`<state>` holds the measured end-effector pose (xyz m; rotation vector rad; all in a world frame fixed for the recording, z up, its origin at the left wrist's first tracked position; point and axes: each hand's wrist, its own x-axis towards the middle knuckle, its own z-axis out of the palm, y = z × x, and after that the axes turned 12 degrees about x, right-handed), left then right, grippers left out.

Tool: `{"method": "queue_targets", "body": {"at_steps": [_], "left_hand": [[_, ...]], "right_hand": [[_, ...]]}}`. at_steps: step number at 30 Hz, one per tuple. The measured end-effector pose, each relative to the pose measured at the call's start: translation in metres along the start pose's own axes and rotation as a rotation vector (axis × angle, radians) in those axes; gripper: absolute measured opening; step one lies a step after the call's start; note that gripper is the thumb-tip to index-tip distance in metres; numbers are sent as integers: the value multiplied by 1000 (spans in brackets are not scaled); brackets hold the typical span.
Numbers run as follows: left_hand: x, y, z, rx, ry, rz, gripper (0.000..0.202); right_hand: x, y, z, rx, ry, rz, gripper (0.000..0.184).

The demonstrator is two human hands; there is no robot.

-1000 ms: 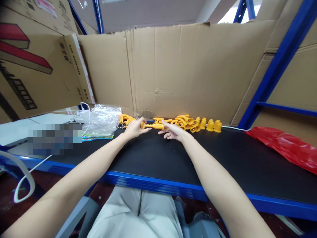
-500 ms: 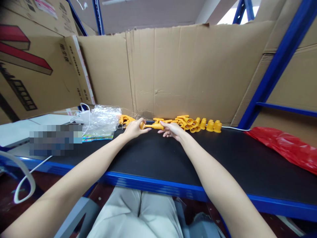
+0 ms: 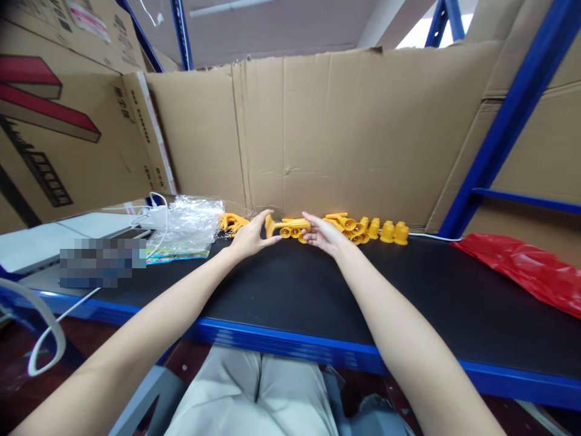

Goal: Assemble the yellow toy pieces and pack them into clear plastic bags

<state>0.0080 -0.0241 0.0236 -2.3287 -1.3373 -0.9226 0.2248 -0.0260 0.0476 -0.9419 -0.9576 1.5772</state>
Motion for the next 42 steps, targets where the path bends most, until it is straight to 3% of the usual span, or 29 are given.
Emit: {"method": "queue_targets", "body": {"at_steps": [3, 7, 10, 13, 19, 24, 33, 38, 40, 42], "left_hand": [[1, 0, 0, -54, 41, -3, 60], [2, -10, 6, -50, 47, -10, 45], [2, -16, 11, -47, 13, -5, 38], [2, -16, 13, -57, -34, 17, 34], [3, -14, 15, -76, -109, 42, 29], [2, -15, 18, -93, -141, 53, 28], [2, -19, 20, -90, -169, 64, 25], [3, -21, 22, -73, -188, 62, 25], [3, -21, 22, -65, -193, 60, 24], [3, -21, 22, -54, -201, 62, 22]], "right_hand": [[0, -18, -14, 87, 142, -153, 19], [12, -25, -44, -25, 536, -594, 19], [21, -16, -63, -321, 726, -871, 32], [24, -3, -72, -767, 739, -1004, 36], [30, 17, -74, -1457, 543, -1030, 31], [33, 23, -74, -1719, 547, -949, 31], [38, 31, -76, -1719, 551, -879, 37], [38, 27, -71, -1640, 559, -958, 35], [34, 16, -71, -1547, 632, -1024, 36], [28, 3, -78, -1404, 793, -1077, 36]]}}
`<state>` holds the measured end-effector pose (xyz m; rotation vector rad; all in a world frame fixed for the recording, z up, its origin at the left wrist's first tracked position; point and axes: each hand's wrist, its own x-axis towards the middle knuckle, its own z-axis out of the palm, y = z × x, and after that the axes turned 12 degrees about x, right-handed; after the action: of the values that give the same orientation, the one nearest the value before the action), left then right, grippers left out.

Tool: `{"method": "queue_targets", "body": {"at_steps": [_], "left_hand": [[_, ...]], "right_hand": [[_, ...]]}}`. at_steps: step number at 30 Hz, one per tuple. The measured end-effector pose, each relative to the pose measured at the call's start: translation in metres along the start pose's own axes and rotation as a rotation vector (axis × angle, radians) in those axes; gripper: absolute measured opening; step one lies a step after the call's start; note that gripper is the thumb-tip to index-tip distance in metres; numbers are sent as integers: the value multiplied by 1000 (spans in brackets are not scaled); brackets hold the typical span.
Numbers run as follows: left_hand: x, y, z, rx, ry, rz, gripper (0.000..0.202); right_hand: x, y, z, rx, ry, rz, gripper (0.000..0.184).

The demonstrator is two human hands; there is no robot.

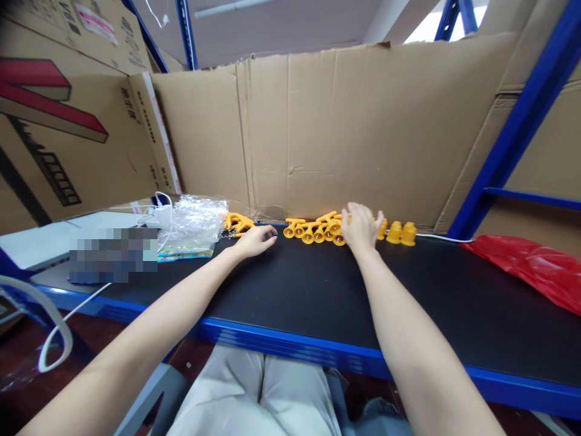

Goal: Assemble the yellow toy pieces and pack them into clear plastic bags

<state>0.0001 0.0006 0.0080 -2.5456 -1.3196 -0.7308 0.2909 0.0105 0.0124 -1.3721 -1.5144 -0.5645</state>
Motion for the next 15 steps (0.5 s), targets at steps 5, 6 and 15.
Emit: {"method": "queue_targets", "body": {"at_steps": [5, 6, 15], "left_hand": [[0, 0, 1, 13, -20, -7, 23], [0, 0, 1, 12, -26, -7, 23], [0, 6, -1, 15, -84, 7, 24]], "right_hand": [[-5, 48, -28, -25, 250, 341, 39], [-10, 58, -30, -27, 233, 387, 41], [-21, 96, -6, -172, -124, 270, 43]]}}
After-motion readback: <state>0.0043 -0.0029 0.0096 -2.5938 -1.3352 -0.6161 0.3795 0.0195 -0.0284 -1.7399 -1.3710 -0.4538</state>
